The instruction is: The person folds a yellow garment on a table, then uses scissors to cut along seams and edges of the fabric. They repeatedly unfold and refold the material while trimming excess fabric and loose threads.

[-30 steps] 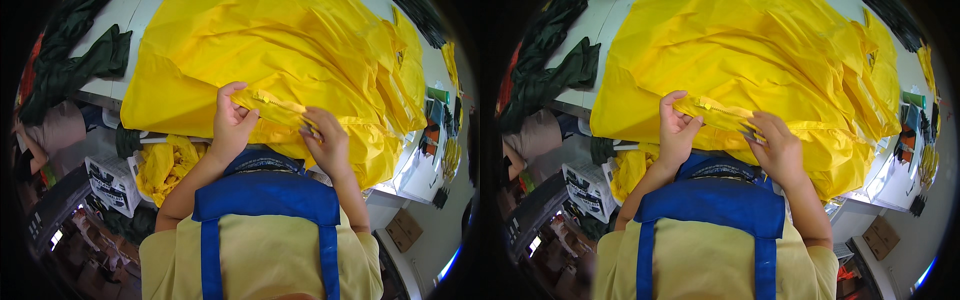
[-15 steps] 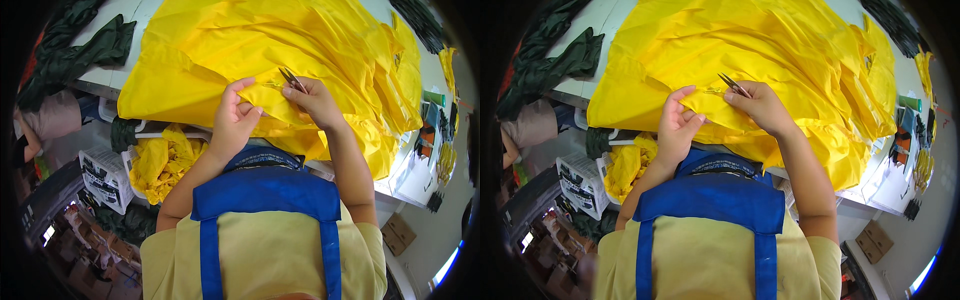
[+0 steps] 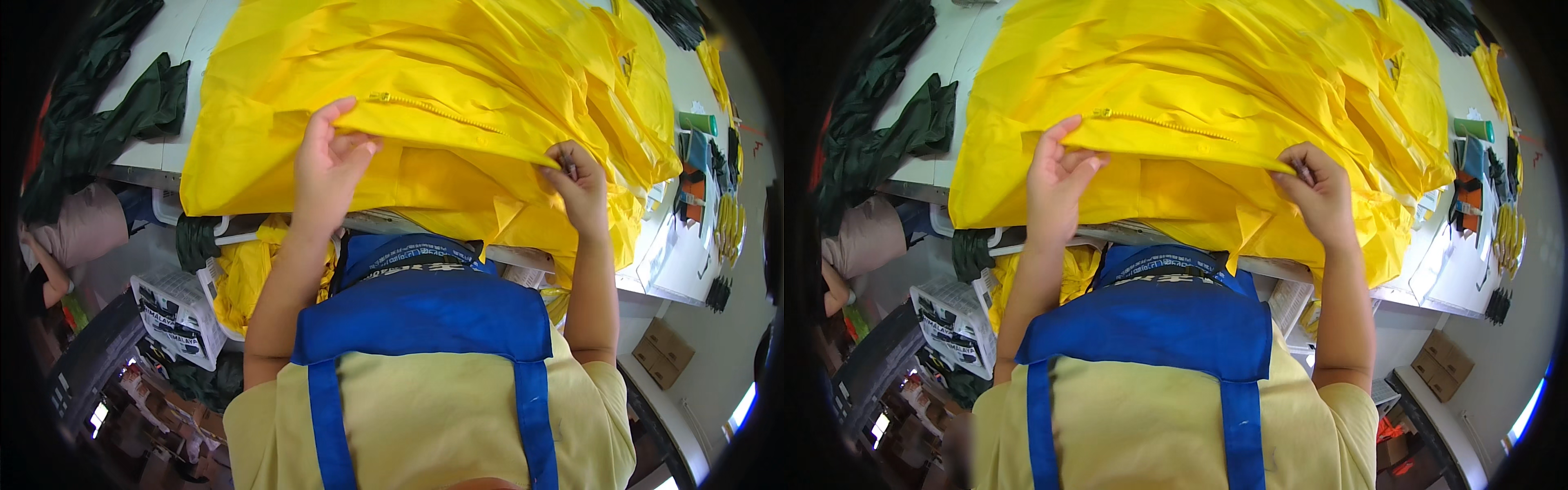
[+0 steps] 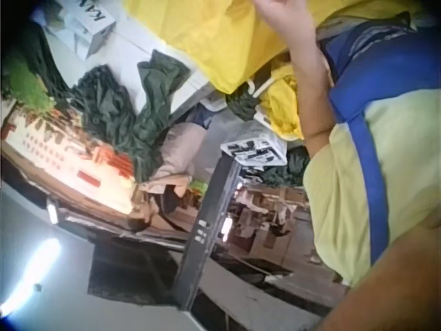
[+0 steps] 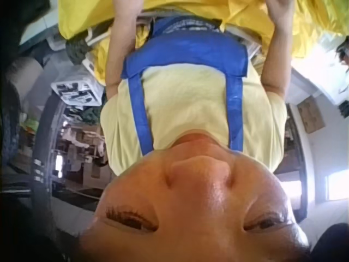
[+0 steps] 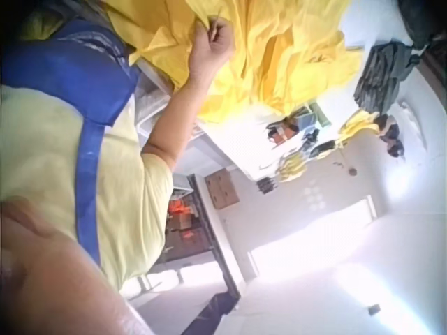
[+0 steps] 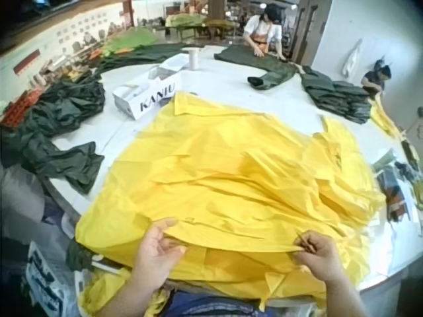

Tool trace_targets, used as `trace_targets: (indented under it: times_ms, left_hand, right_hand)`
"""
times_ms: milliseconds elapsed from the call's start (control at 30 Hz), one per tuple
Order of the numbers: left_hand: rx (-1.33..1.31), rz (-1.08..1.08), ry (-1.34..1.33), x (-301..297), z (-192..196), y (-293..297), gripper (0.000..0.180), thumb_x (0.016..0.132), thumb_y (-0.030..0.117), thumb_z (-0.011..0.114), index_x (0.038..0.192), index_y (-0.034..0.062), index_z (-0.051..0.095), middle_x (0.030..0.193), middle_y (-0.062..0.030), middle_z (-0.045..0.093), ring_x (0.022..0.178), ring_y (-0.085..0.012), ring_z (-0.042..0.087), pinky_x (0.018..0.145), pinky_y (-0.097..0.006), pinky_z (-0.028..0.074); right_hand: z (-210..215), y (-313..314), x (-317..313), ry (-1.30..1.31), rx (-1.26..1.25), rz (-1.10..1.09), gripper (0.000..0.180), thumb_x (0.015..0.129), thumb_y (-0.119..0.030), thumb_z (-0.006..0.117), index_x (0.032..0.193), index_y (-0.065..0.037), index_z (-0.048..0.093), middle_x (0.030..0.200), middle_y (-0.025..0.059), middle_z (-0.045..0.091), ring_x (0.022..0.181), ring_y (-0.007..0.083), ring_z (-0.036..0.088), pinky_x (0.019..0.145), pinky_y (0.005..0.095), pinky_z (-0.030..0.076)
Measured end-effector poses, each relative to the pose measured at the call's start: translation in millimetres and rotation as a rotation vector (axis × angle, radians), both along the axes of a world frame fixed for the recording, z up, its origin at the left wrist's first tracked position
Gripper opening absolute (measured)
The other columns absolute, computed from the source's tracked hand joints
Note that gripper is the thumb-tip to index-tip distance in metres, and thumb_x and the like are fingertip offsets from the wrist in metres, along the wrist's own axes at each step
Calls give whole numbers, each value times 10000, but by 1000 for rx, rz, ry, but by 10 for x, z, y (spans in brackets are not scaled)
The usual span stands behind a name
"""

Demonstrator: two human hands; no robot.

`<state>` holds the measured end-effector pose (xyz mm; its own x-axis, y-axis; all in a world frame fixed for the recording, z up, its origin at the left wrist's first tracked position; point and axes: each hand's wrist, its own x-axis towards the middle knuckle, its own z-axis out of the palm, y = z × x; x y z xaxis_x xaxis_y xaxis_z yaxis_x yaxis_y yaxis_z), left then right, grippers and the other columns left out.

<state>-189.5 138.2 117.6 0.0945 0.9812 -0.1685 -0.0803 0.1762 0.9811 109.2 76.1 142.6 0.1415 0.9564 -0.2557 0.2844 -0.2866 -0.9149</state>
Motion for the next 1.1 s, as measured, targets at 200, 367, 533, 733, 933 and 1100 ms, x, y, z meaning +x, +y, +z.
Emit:
trace_targets:
  times_ms: [200,367,533,733,933,1100]
  left_hand:
    - [330,-316,794,-33,331,640,114,850,148,629,899,46,645,588,22,491,540,-52,472,520,-194,392]
    - [94,-420,648,-9,410,867,143,865,162,603,921,30,605,581,26,477,498,-50,431,468,-218,356]
    - [243,-438,893,-147,424,612,141,871,115,579,978,29,609,623,29,529,515,-81,495,496,-220,403]
    - [-394,89,-256,-211,-536,-322,210,849,-12,577,1033,54,500,938,-41,548,765,-109,559,693,-221,460]
    - [-148,214,-283,13,-545,-343,282,805,-114,577,1005,48,462,907,-29,485,684,-44,481,622,-192,415]
    - [-119,140,-231,35,-345,-277,339,821,-120,555,1115,27,471,938,-24,499,735,-43,497,663,-178,423]
  right_hand:
    - [91,314,422,110,-209,72,205,867,-255,632,766,-85,580,605,-102,395,533,13,325,477,199,267]
    - [-16,450,514,333,-285,-2,199,867,-236,641,745,-98,567,647,-94,447,567,2,364,500,186,293]
    - [247,195,328,-54,-76,206,103,763,-51,636,865,-37,643,710,-39,558,629,55,493,555,208,390]
    - [-42,90,65,-396,-96,644,130,780,-124,644,868,-29,663,833,116,666,763,262,642,667,315,504]
    - [-353,583,-818,-191,40,435,355,755,-263,743,973,-3,637,963,151,655,848,250,653,716,305,518]
    - [-400,546,-1321,-224,308,406,221,731,-121,732,880,-7,615,883,123,591,748,221,623,651,288,495]
